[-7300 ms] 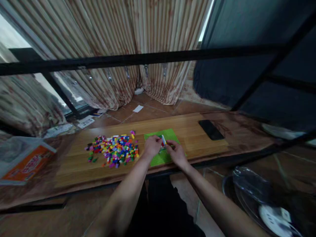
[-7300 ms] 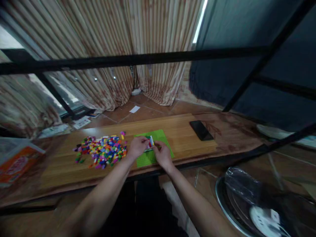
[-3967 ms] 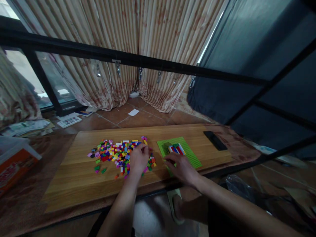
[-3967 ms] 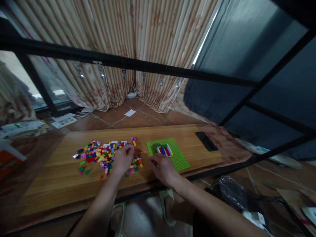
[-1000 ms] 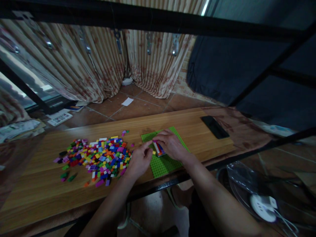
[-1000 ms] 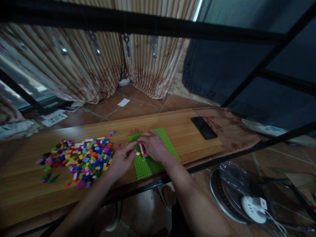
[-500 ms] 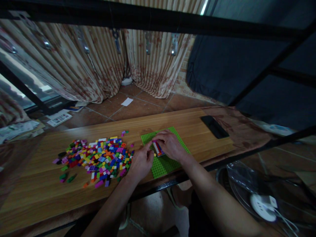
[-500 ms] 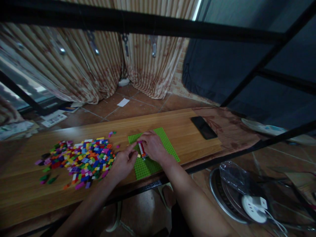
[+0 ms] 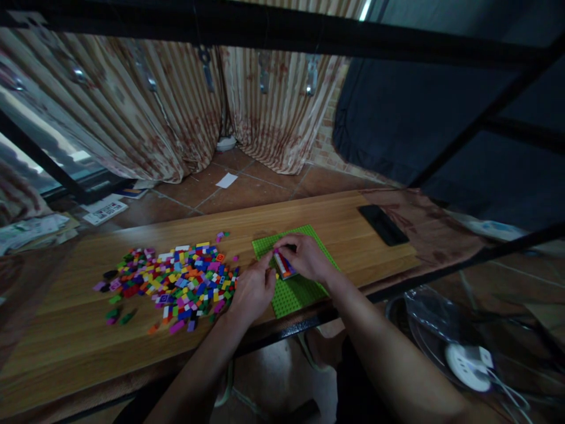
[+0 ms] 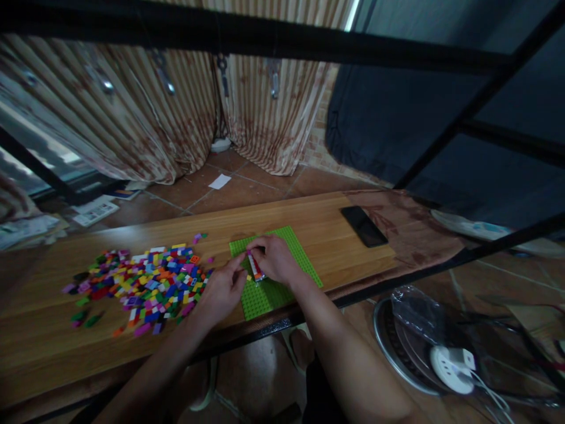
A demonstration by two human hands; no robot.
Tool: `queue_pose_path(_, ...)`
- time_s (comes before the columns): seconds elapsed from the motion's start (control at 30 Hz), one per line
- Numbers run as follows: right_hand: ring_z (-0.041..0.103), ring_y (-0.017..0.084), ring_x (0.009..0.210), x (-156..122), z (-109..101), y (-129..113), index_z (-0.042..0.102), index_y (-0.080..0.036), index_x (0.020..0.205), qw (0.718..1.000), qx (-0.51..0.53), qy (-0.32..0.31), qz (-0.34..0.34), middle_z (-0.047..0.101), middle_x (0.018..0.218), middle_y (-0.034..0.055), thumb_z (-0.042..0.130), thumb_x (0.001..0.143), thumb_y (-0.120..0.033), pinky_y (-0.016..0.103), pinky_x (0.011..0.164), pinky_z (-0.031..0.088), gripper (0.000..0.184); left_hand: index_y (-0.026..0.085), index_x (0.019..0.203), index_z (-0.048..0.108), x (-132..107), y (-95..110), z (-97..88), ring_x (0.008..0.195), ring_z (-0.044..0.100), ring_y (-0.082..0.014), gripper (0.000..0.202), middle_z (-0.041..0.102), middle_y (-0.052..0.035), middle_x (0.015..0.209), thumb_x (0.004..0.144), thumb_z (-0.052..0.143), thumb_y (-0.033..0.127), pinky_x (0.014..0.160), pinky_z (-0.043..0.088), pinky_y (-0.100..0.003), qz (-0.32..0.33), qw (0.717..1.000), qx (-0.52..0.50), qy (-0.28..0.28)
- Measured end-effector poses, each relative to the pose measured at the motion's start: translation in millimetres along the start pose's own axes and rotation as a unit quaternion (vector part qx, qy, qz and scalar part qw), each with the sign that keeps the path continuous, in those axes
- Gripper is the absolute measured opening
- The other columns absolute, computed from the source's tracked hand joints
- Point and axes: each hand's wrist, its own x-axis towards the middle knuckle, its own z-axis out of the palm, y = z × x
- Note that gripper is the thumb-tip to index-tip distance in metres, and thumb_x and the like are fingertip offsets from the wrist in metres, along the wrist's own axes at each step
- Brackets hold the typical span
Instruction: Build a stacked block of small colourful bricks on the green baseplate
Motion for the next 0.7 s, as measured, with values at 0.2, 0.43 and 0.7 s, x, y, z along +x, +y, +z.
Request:
queue_pose_path(0.2, 0.069, 0.017, 0.081, 3.2, 4.0, 7.9, 0.075, -0.023, 0.087, 0.997, 0.062, 0.01, 0.042, 0.075, 0.087, 0.0019, 0.058, 0.083, -0.016, 0.032, 0.079, 0.052, 0.019, 0.019, 0.132, 0.055, -0.4, 4.2, -0.7, 0.061, 0.058, -0.0196, 0.047, 0.065, -0.0028, 0.069, 0.086, 0.049, 0.023, 0.068, 0.043, -0.031, 0.004, 0.996, 0.081, -0.03)
queue_pose_path(0.43, 0.069, 0.015, 0.077, 5.1, 10.1, 16.6, 0.076, -0.021, 0.085, 0.985, 0.153, 0.017, 0.075, 0.075, 0.083, 0.0017, 0.062, 0.08, -0.018, 0.029, 0.075, 0.053, 0.014, 0.015, 0.136, 0.05, -0.5, 4.4, -0.3, 0.066, 0.062, -0.0205, 0.048, 0.069, -0.006, 0.077, 0.089, 0.044, 0.023, 0.069, 0.045, -0.031, 0.011, 0.989, 0.143, -0.048)
queue_pose_path(0.7, 0.069, 0.016, 0.077, 7.2, 11.0, 19.3, 0.076, -0.022, 0.083, 0.982, 0.174, 0.014, 0.075, 0.076, 0.083, 0.0015, 0.063, 0.079, -0.02, 0.03, 0.076, 0.053, 0.013, 0.015, 0.137, 0.048, -1.3, 5.5, 1.0, 0.069, 0.064, -0.0201, 0.048, 0.07, -0.0059, 0.08, 0.09, 0.043, 0.023, 0.071, 0.048, -0.031, 0.008, 0.984, 0.168, -0.052)
